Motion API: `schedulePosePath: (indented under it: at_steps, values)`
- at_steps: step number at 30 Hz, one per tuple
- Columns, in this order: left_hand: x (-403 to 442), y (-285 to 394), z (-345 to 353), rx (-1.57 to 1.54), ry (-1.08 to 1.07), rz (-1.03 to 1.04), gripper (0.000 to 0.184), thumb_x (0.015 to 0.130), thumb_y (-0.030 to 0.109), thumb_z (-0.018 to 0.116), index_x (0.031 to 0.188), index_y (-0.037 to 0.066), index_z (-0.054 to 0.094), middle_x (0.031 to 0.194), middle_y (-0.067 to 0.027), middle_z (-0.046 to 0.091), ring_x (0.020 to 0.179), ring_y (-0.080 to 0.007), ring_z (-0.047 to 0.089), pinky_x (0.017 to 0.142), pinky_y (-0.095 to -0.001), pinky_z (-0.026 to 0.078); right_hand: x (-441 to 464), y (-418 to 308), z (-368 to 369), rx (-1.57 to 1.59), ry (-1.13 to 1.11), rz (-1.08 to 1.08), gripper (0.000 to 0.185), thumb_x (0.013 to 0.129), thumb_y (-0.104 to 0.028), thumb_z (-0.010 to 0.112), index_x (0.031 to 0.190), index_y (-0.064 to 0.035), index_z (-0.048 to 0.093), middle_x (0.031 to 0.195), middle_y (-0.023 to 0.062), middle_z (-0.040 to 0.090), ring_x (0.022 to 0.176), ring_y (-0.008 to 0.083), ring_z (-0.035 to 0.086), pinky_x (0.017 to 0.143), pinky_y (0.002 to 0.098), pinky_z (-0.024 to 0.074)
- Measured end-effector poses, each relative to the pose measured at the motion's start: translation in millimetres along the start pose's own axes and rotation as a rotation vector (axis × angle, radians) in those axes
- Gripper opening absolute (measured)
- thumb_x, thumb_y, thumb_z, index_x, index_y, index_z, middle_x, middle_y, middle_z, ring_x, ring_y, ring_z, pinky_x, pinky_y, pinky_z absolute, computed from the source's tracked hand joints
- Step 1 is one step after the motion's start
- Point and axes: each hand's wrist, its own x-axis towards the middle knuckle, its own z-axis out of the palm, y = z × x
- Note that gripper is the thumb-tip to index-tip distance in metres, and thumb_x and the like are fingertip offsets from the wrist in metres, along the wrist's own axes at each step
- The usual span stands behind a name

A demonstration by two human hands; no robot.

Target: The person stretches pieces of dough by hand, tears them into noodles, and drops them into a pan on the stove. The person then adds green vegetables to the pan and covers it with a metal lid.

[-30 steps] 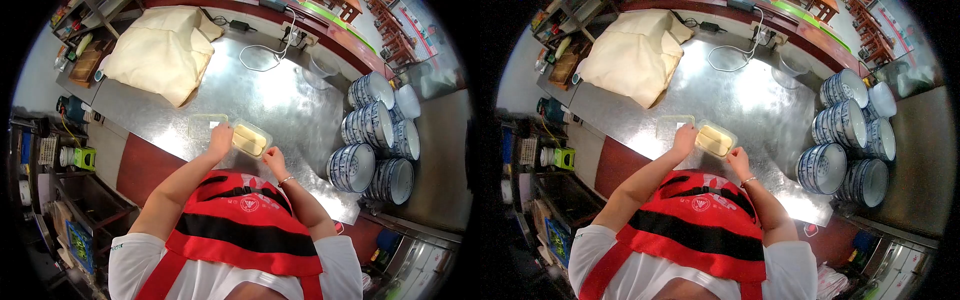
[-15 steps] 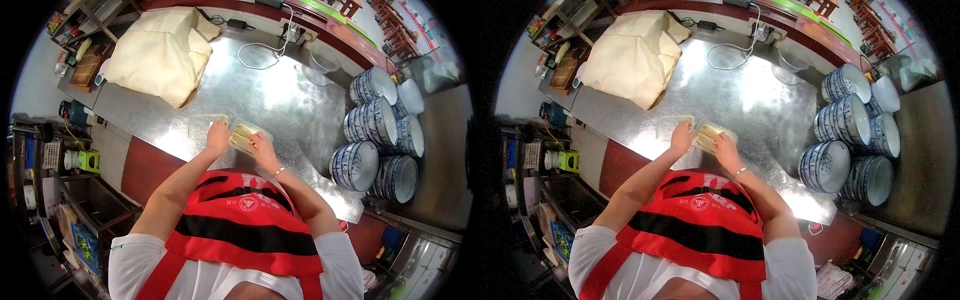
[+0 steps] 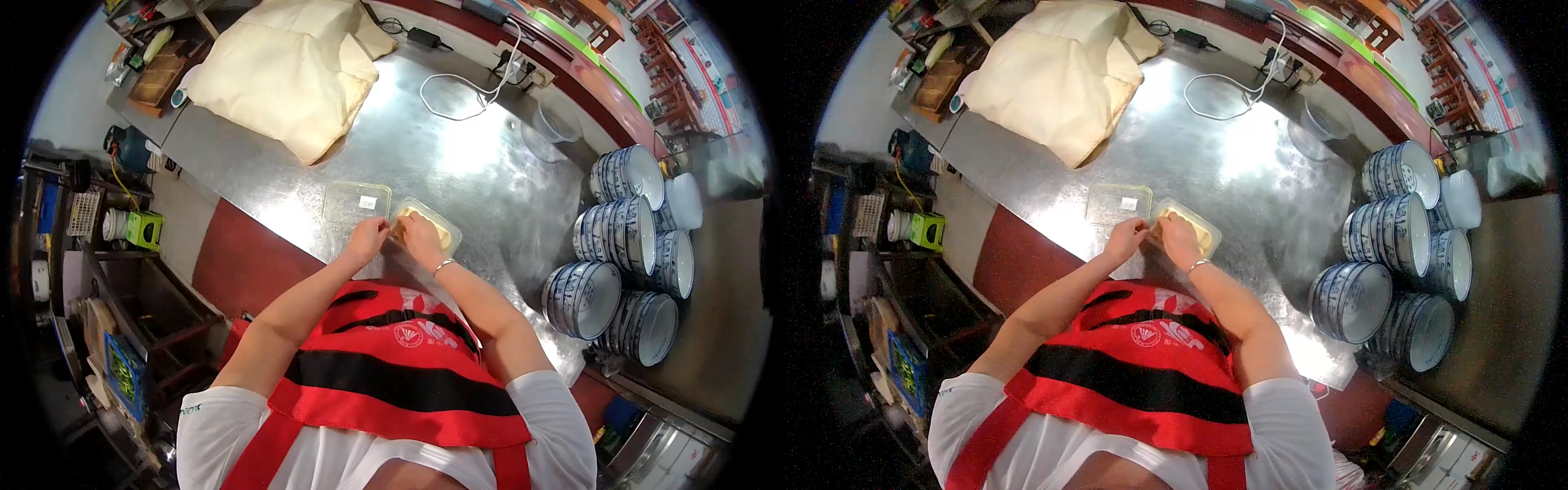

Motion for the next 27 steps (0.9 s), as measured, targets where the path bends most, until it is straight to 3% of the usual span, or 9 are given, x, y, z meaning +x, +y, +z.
schedulePosePath:
  at_steps: [9, 15, 27]
  values:
    - [-0.8, -3.5, 5.0, -0.012, 0.038, 0.029, 0.014, 0.083, 0.011, 0.057, 0.092, 0.001, 0.062, 0.082, -0.0167, 0.065, 0.074, -0.0293, 0.064, 0.067, -0.0361, 0.049, 13.2, 5.7, 0.1, -0.029, -0.059, -0.050, 0.014, 0.074, -0.005, 0.059, 0.087, -0.0065, 0.056, 0.089, 0.0136, 0.054, 0.084, 0.0325, 0.056, 0.071, 0.0415, 0.0463]
    - [-6.4, 13.4, -0.9, -0.205, -0.019, -0.141, 0.014, 0.085, 0.007, 0.054, 0.094, -0.001, 0.060, 0.078, -0.0142, 0.065, 0.067, -0.0224, 0.065, 0.062, -0.0331, 0.051, 13.5, 9.1, -0.4, 0.007, -0.081, -0.094, 0.017, 0.072, -0.002, 0.058, 0.089, -0.0040, 0.055, 0.091, 0.0145, 0.052, 0.087, 0.0324, 0.054, 0.076, 0.0411, 0.0451]
    - [-5.1, 10.6, 1.2, -0.253, -0.044, -0.153, 0.013, 0.087, 0.006, 0.053, 0.095, -0.002, 0.058, 0.076, -0.0123, 0.065, 0.064, -0.0195, 0.067, 0.057, -0.0307, 0.051, 14.1, 6.1, -5.2, 0.097, -0.108, -0.004, 0.007, 0.073, -0.004, 0.059, 0.079, -0.0051, 0.057, 0.087, 0.0133, 0.053, 0.084, 0.0323, 0.055, 0.075, 0.0407, 0.0450]
